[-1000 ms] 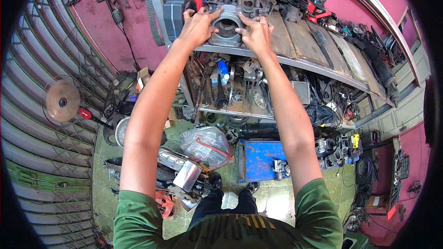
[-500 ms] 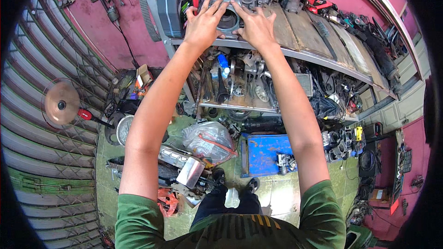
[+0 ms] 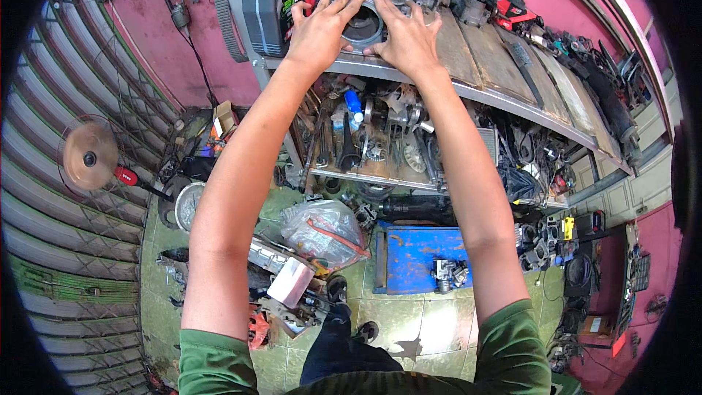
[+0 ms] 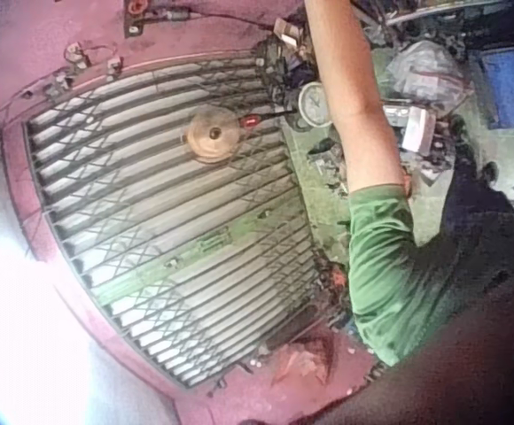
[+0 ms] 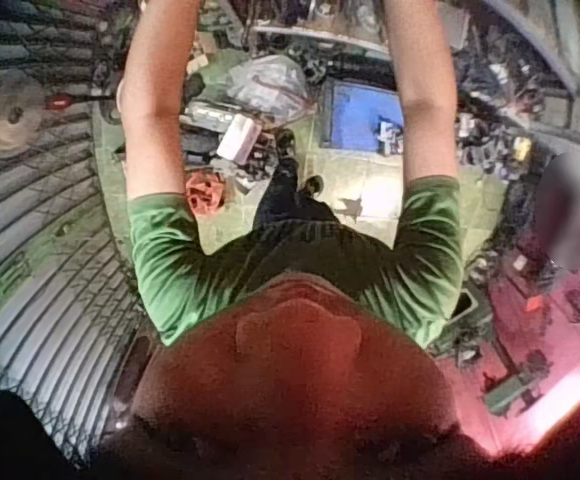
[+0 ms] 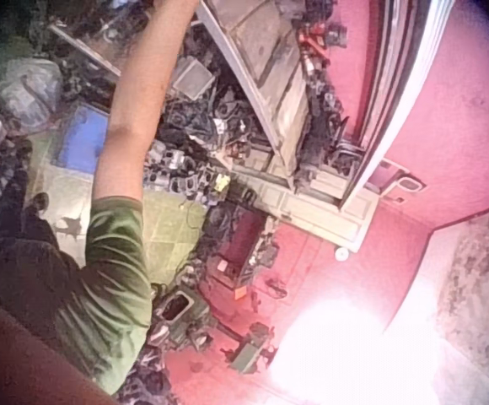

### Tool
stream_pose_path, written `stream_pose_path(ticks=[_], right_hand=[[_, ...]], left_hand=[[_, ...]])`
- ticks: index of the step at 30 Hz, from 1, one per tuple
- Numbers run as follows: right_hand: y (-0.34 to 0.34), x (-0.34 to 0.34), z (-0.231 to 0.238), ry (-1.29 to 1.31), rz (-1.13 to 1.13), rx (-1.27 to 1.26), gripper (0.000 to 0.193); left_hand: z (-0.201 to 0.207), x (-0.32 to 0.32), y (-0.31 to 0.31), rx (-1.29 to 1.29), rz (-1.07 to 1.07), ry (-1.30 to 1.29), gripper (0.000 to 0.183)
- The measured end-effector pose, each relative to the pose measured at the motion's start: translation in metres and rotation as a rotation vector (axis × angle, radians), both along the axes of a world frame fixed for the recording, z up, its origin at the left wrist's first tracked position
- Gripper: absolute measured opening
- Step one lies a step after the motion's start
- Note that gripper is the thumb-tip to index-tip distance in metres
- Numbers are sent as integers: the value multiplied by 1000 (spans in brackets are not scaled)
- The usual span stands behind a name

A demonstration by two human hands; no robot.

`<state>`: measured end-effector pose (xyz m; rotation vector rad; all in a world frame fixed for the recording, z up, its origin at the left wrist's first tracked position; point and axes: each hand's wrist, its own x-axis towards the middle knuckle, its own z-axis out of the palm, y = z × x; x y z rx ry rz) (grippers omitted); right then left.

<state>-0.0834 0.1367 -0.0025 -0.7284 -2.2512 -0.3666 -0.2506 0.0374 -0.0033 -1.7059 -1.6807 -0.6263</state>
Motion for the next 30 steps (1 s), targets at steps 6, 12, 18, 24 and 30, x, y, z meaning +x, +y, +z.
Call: stream_pose_path(ticks=[6, 12, 18, 24, 30], right_hand=[[10, -3, 0, -5, -15, 20, 110], [18, -7, 0, -27, -35, -9, 110], [29, -14, -5, 33, -18, 14, 106], [33, -14, -6, 11, -49, 0, 112], [29, -16, -5, 9, -61, -19, 111]], left_hand=[[-1, 1, 12, 24, 22, 0, 99], [-3, 2, 25, 34, 67, 8, 99], [-4, 0, 34, 42, 101, 35, 96], [-5, -3, 36, 41, 96, 30, 96], [-5, -6, 37, 46, 87, 36, 96]])
